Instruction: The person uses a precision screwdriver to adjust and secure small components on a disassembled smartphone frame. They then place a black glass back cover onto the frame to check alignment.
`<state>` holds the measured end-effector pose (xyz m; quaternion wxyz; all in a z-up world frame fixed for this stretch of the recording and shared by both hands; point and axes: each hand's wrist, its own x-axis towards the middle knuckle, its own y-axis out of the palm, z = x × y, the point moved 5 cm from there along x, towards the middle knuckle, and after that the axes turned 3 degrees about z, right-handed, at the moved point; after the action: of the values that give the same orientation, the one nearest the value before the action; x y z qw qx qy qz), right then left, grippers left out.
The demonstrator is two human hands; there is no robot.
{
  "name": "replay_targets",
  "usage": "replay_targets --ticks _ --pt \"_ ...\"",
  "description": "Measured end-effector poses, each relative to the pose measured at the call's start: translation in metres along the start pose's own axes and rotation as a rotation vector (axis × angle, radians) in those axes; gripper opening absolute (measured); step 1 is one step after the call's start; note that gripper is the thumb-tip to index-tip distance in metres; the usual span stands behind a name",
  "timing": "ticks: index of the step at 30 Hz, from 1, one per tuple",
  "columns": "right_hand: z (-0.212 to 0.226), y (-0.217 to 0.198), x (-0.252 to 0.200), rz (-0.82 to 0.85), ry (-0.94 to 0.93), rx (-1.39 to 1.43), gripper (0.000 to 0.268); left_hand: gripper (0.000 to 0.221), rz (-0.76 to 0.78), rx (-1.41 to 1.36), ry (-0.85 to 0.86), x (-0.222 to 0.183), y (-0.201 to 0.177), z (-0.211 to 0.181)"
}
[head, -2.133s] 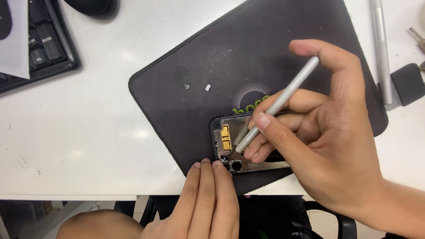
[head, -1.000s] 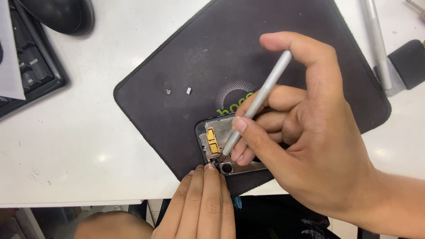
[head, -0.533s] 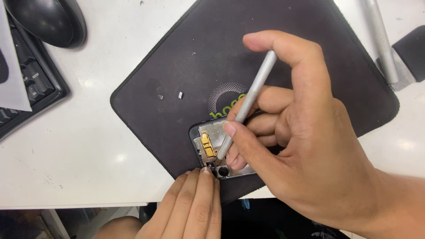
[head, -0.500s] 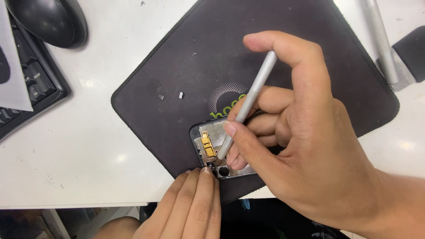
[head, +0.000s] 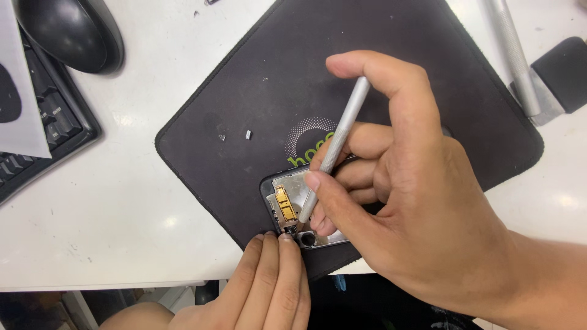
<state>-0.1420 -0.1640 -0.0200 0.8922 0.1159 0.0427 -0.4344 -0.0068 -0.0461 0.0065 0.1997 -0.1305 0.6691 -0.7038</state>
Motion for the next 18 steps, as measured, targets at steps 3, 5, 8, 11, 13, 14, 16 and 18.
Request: replay_targets --ticks 3,5,8,11,13,14,16,18 --pt "0.0 0.0 0.0 0.0 0.006 0.004 0.068 0.022 0.048 -0.038 0.044 0.002 -0.002 0.003" --pt "0.001 0.0 -0.001 -0.001 0.01 0.007 0.069 0.02 0.046 -0.012 0.1 0.001 -0.004 0.006" --pt "0.001 0.001 -0.001 -0.002 -0.007 -0.012 0.067 0.02 0.046 -0.045 0.12 0.001 -0.007 0.01" --pt "0.002 0.002 0.0 0.0 -0.01 -0.034 0.067 0.023 0.029 -0.072 0.145 -0.002 -0.011 0.015" --pt "0.002 0.002 0.0 -0.005 0.01 -0.026 0.067 0.027 0.022 -0.078 0.155 -0.004 -0.012 0.017" --pt "0.001 0.003 0.0 -0.009 0.025 -0.018 0.068 0.029 0.025 -0.081 0.151 -0.004 -0.012 0.018" --pt "0.001 0.003 0.0 -0.007 0.034 -0.037 0.068 0.031 0.022 -0.068 0.15 -0.006 -0.013 0.02" --pt "0.001 0.003 0.0 -0.006 0.04 -0.05 0.068 0.032 0.013 -0.036 0.16 -0.008 -0.014 0.022"
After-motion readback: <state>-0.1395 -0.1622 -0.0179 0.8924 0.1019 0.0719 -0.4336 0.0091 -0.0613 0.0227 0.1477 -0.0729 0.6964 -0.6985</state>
